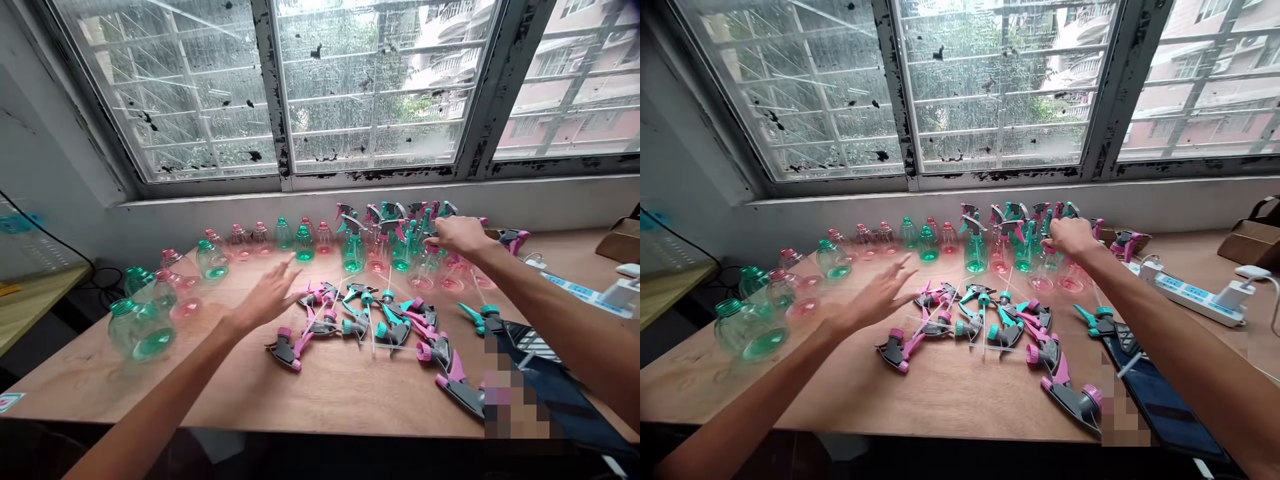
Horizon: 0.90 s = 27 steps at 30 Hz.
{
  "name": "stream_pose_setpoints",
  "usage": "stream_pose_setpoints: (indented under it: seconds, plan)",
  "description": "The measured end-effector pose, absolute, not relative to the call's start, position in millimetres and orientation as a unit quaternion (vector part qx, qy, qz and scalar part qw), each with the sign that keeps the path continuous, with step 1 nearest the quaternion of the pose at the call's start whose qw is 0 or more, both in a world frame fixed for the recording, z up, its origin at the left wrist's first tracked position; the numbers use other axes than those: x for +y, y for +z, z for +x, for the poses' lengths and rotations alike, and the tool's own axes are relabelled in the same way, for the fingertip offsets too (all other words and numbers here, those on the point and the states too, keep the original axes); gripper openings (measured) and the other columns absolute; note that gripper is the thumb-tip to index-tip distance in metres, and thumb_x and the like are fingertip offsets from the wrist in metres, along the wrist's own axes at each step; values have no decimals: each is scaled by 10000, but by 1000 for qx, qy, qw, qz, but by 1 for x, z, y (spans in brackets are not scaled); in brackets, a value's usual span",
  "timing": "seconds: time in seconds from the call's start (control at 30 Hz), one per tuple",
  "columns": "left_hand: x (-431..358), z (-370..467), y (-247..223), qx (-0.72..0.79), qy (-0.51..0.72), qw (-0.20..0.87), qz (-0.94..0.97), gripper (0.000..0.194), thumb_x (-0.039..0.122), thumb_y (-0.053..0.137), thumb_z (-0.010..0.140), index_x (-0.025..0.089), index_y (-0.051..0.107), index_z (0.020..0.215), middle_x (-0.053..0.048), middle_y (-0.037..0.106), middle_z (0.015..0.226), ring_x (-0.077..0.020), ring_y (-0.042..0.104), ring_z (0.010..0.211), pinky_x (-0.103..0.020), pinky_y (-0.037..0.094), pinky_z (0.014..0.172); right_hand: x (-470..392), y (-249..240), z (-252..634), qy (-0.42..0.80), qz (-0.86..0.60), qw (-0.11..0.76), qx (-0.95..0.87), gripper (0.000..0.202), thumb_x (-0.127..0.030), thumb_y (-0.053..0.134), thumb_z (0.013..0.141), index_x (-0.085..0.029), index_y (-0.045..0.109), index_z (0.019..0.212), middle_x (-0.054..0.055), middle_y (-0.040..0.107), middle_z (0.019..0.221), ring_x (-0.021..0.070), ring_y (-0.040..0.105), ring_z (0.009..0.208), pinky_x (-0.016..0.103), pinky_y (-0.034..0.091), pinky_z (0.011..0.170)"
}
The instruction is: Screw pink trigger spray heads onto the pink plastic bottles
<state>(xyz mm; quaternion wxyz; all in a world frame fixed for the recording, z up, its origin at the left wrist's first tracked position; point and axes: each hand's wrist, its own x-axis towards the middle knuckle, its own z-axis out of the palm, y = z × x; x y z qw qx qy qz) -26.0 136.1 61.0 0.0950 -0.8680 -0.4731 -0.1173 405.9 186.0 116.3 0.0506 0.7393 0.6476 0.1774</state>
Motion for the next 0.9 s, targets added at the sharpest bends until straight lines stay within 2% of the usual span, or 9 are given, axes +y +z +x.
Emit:
stream_pose_setpoints:
  seconds: [0.13,0.27,0.4,0.53,0.67,0.73,0.77,0.8,0.9]
  plan:
    - [110,-112,44,-554,-175,154,-800,552,542,478,970,184,552,1384,-201,509,1534,-424,509,1383,-615,468,1070,175,121,398,191,736,35,648,273,-309,638,1006,-162,641,1236,90,703,1214,244,720,988,441,613,831]
    - [68,-169,41,-595,-254,230,-727,446,448,389,997,165,619,1253,-169,614,1413,-358,565,1324,-523,462,1099,155,129,379,223,729,5,647,301,-366,621,1010,-150,640,1219,84,731,1117,235,733,911,418,617,784]
    - [42,-201,52,-642,-344,320,-606,620,539,430,963,70,554,1348,-238,556,1458,-411,496,1374,-559,364,1158,122,130,350,274,688,-47,671,506,-382,555,1032,56,537,1285,313,694,1126,429,654,1079,500,545,817]
    - [51,-225,79,-675,-372,361,-525,780,627,375,952,-10,488,1389,-278,511,1481,-406,452,1414,-539,318,1187,85,113,321,248,615,-45,747,505,-398,548,1031,-30,506,1375,255,660,1275,370,637,1119,458,535,882]
    - [78,-227,105,-716,-285,324,-549,571,560,370,993,135,606,1292,-87,688,1327,-314,596,1286,-521,437,1096,69,81,296,193,575,-9,795,405,-345,640,986,-60,614,1272,242,709,1202,366,666,1064,474,553,871]
    - [92,-218,110,-739,-226,299,-560,530,523,529,952,117,607,1283,-88,747,1192,-325,653,1174,-603,435,1067,74,67,285,161,550,8,819,323,-324,676,967,-101,662,1201,201,719,1210,353,658,1126,467,556,896]
    - [99,-213,110,-747,-201,293,-562,482,496,572,946,124,633,1246,-89,752,1164,-327,646,1181,-660,347,1119,78,63,281,146,538,16,830,273,-302,676,971,-117,675,1171,163,730,1187,327,678,1097,467,567,887]
    - [104,-208,110,-754,-180,288,-562,402,469,589,954,147,669,1181,-86,748,1161,-321,631,1206,-664,305,1147,83,59,277,132,525,21,841,230,-285,664,983,-144,677,1164,112,729,1188,290,691,1081,471,571,899]
    - [115,-195,107,-775,-145,276,-550,321,422,622,962,157,682,1133,-96,698,1248,-299,612,1234,-598,397,1112,93,57,277,81,473,12,877,213,-256,654,995,-170,671,1189,74,713,1226,256,706,1060,478,585,909]
